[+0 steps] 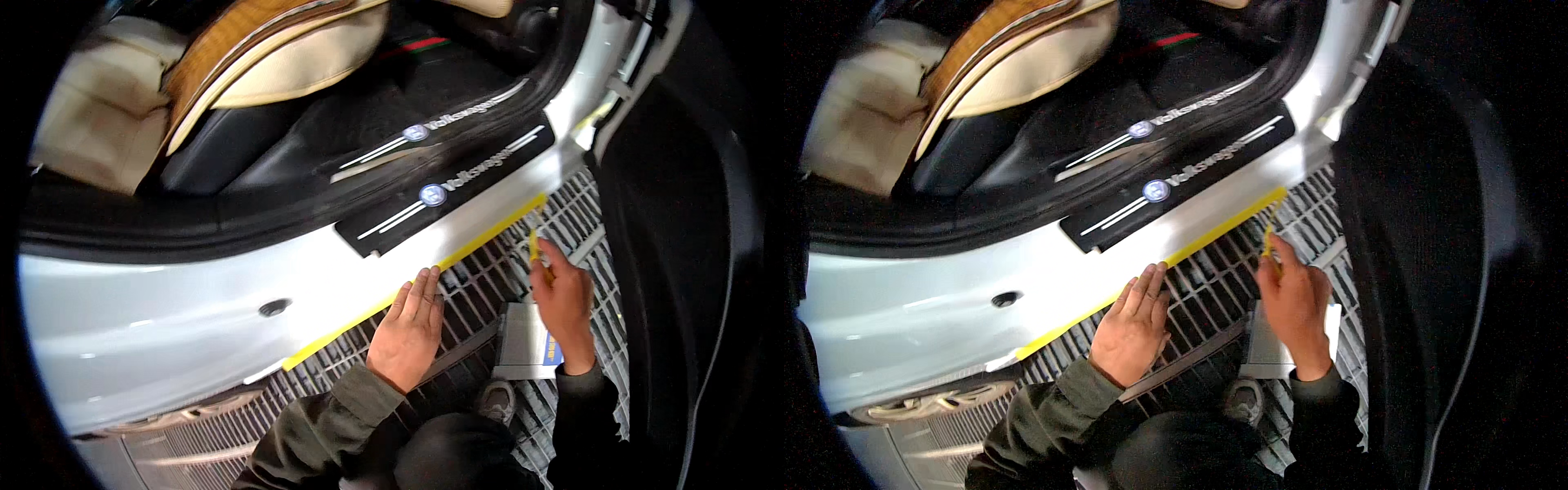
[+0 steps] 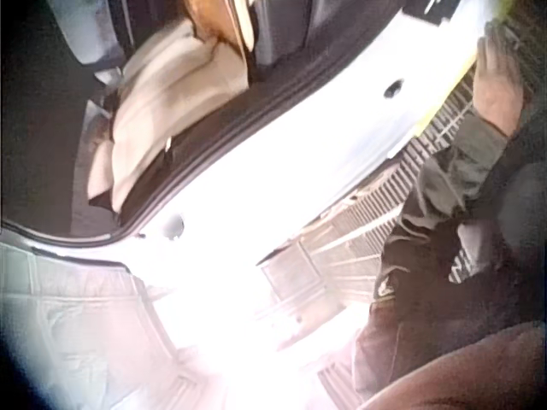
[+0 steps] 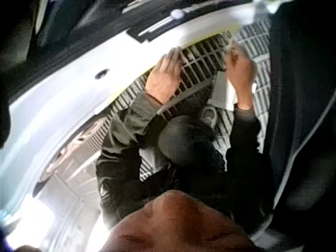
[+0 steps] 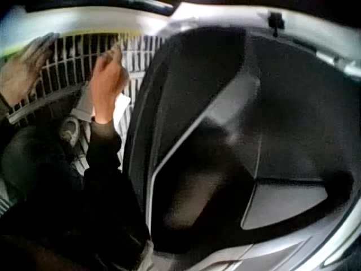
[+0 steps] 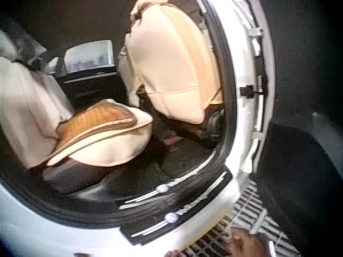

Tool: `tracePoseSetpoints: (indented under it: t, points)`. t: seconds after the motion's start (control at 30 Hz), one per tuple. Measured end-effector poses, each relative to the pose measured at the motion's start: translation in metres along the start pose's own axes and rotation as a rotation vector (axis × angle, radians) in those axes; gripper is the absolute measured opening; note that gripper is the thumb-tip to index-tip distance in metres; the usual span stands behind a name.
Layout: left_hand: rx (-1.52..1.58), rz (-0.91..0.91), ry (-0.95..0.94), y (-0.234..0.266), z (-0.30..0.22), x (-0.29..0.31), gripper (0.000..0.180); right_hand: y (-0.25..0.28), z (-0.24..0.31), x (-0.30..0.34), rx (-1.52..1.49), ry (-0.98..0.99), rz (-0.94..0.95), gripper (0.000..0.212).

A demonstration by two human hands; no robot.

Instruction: The person applies yellow masking tape along the lower edge of a white Volkswagen car door sill. They smooth the tape with their fingers, cut it with a yellow tool, and continue applying it around the door frame and interior sill area.

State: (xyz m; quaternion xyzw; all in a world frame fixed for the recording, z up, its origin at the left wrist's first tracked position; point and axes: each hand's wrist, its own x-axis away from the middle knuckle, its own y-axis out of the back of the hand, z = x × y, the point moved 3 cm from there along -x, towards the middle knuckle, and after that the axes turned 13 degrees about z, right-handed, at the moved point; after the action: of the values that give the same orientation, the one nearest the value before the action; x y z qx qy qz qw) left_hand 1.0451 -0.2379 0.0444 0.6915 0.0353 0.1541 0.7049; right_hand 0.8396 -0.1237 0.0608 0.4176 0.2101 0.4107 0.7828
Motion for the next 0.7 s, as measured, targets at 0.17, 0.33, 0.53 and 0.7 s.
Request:
tracePoseSetpoints:
  t: [0.17, 0.33, 0.53, 0.7]
  points:
    - [0.061, 0.088, 0.098, 0.001, 0.018, 0.056, 0.064, -0.004, 0.004, 0.000, 0.006, 0.049, -0.043, 0.031]
    - [0.126, 0.165, 0.185, 0.009, 0.023, 0.093, 0.067, 0.002, 0.003, -0.002, -0.022, -0.025, -0.013, 0.031]
    - [0.025, 0.157, 0.283, -0.002, 0.025, 0.109, 0.077, -0.006, 0.004, -0.001, 0.005, -0.019, 0.014, 0.033]
    - [0.215, 0.108, 0.316, 0.001, 0.021, 0.099, 0.070, -0.014, 0.000, 0.002, -0.064, -0.089, 0.034, 0.035]
